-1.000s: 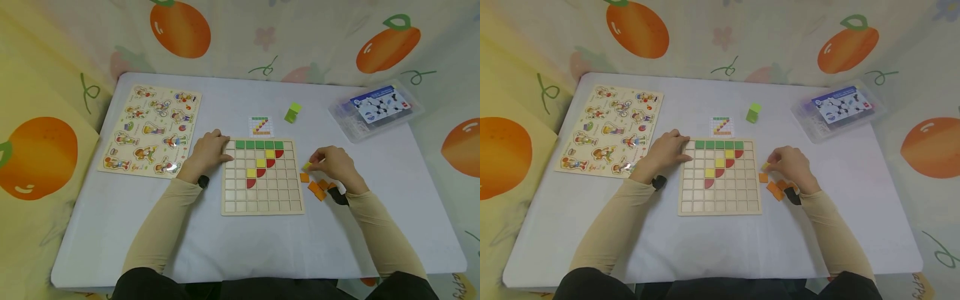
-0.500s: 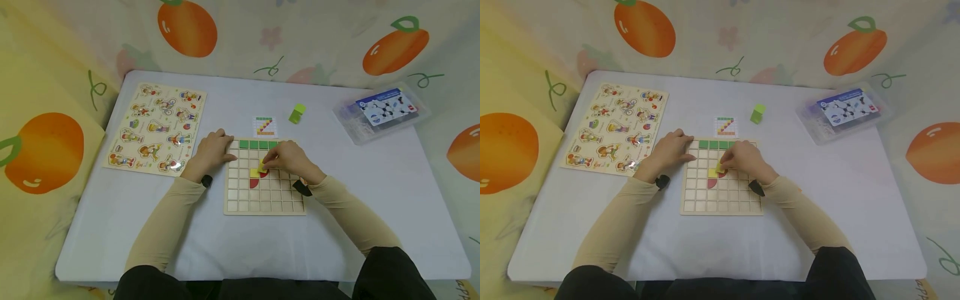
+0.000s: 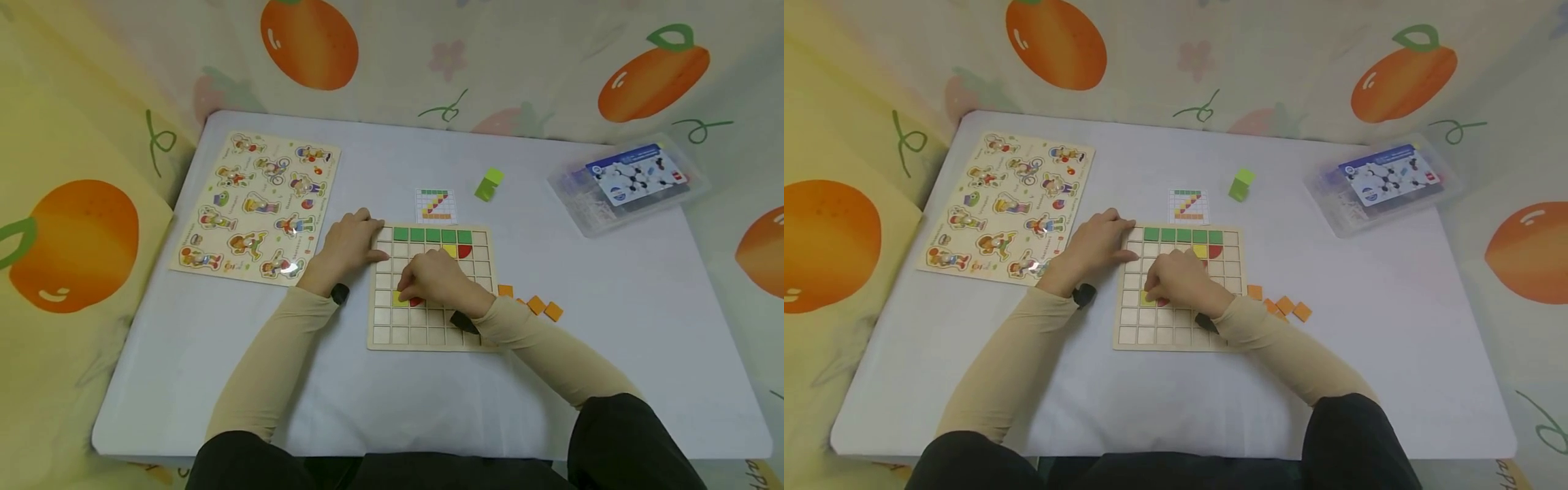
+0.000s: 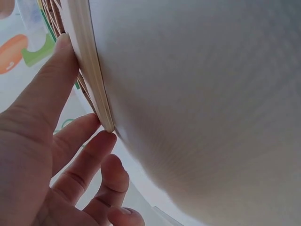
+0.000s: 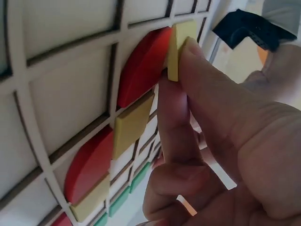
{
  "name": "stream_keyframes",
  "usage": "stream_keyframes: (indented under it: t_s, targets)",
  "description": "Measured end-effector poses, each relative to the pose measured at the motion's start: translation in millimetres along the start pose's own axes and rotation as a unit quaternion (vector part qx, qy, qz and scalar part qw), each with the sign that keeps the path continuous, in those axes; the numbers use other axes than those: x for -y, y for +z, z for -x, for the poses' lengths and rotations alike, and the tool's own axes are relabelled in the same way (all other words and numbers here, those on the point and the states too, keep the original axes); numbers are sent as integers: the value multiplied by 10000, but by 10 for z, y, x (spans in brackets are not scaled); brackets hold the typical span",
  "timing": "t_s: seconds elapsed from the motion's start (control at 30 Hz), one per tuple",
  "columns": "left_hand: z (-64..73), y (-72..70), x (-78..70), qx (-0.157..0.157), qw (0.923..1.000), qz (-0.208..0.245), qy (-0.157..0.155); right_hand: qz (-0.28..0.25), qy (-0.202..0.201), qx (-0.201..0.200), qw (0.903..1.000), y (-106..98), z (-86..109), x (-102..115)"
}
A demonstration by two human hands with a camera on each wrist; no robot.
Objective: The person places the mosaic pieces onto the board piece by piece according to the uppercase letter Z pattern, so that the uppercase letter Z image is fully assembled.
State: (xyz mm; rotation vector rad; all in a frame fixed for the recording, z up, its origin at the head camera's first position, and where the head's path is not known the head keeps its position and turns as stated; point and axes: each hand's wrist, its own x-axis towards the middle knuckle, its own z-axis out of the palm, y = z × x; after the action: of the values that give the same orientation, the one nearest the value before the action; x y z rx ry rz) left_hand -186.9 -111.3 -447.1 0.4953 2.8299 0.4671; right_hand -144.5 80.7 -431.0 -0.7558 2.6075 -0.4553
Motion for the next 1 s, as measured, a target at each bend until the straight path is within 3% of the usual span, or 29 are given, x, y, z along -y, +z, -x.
stream_keyframes:
  t_s: [0.3, 0.43, 0.6, 0.77, 1.0]
  targets:
    - [-22, 0, -20, 13, 10000, -6, 55, 793, -72, -303, 9964, 43, 38, 37]
    - [-22, -2, -12, 74, 10000, 24, 15, 649, 2, -234, 9976, 26, 93, 36]
    - [-13, -14, -11, 70, 9999, 76, 11, 347, 102, -669, 9971, -49, 270, -161]
    - [-5, -14, -8, 58, 9999, 97, 6, 51, 707, -770, 9945, -179, 475, -499]
    - [-4, -2, -17, 57, 9999, 113, 7, -63, 1767, -393, 9835, -339, 830, -957]
